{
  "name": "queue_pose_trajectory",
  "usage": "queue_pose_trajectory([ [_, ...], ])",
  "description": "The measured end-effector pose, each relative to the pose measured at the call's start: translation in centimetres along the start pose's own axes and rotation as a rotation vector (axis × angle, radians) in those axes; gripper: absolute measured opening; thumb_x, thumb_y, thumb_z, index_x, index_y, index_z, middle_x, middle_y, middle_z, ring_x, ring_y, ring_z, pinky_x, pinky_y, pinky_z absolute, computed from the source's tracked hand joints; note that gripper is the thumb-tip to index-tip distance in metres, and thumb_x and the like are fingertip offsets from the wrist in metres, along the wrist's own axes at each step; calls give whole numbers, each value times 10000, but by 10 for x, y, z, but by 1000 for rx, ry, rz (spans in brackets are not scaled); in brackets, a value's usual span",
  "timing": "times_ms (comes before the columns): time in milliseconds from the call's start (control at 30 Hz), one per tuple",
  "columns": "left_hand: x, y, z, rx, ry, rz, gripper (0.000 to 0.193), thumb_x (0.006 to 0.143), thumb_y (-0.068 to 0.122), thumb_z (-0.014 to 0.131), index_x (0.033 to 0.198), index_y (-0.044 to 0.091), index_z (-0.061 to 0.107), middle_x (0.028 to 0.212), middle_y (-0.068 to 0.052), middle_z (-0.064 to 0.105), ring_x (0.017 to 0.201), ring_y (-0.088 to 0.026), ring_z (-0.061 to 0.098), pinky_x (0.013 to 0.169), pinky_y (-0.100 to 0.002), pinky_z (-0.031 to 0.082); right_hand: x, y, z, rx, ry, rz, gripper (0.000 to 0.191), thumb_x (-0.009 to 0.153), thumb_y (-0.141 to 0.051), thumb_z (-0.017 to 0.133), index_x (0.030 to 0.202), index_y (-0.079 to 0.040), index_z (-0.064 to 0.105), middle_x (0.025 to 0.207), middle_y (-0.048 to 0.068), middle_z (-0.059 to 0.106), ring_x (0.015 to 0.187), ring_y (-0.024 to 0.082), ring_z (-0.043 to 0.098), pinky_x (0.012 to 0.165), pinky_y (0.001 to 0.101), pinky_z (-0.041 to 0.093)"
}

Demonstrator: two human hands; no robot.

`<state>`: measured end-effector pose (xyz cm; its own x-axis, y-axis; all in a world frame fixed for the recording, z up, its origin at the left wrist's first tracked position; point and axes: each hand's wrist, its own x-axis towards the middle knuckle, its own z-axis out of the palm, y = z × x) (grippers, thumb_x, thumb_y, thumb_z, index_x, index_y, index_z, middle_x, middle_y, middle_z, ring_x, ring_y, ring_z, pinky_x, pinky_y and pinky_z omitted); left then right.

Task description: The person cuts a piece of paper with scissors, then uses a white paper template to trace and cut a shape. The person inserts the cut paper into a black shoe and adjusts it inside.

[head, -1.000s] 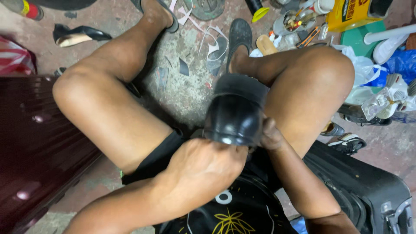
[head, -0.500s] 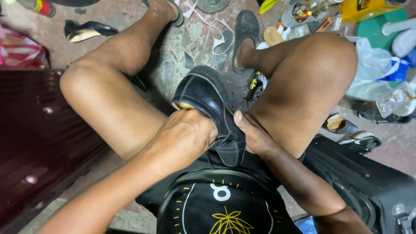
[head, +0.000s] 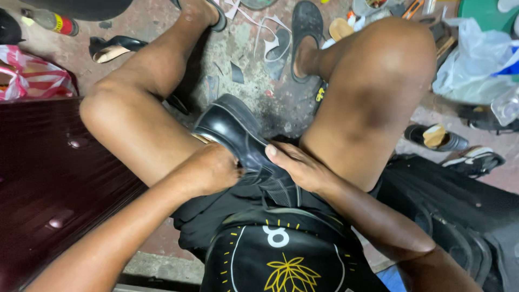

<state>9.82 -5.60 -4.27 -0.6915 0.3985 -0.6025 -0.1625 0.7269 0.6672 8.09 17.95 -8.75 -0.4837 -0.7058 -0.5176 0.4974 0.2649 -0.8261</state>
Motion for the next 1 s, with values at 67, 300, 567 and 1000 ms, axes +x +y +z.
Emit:
queue_pose_trajectory([
  [67,-1,-6,3,50,4,31,165,809,96,666,951,44,731,963,-219,725,928,-385,702,803,-466,546,-2,4,-2,-102,16,94,714,1048,-567,371,1241,46,681,1147,165,702,1086,203,597,987,346,488],
  [300,1,-9,21,-208,-112,282,294,898,110,591,1179,91,678,1204,-155,724,1113,-333,678,952,-417,517,-3,8,4,41,-14,128,724,1028,-584,352,1287,29,636,1230,122,687,1143,174,587,1029,343,455],
  [567,-3,-10,41,145,15,217,298,875,68,587,1157,89,680,1164,-189,700,1108,-390,647,928,-477,495,-3,-3,4,92,-84,-33,670,1062,-528,387,1290,45,647,1214,119,704,1137,205,606,1045,365,465],
  [1000,-11,-26,59,112,83,85,386,765,-37,598,1132,60,665,1118,-246,675,1072,-454,618,866,-517,494,1,-10,2,-56,-122,-98,662,1065,-532,345,1272,22,642,1246,165,708,1180,259,633,1060,378,446],
])
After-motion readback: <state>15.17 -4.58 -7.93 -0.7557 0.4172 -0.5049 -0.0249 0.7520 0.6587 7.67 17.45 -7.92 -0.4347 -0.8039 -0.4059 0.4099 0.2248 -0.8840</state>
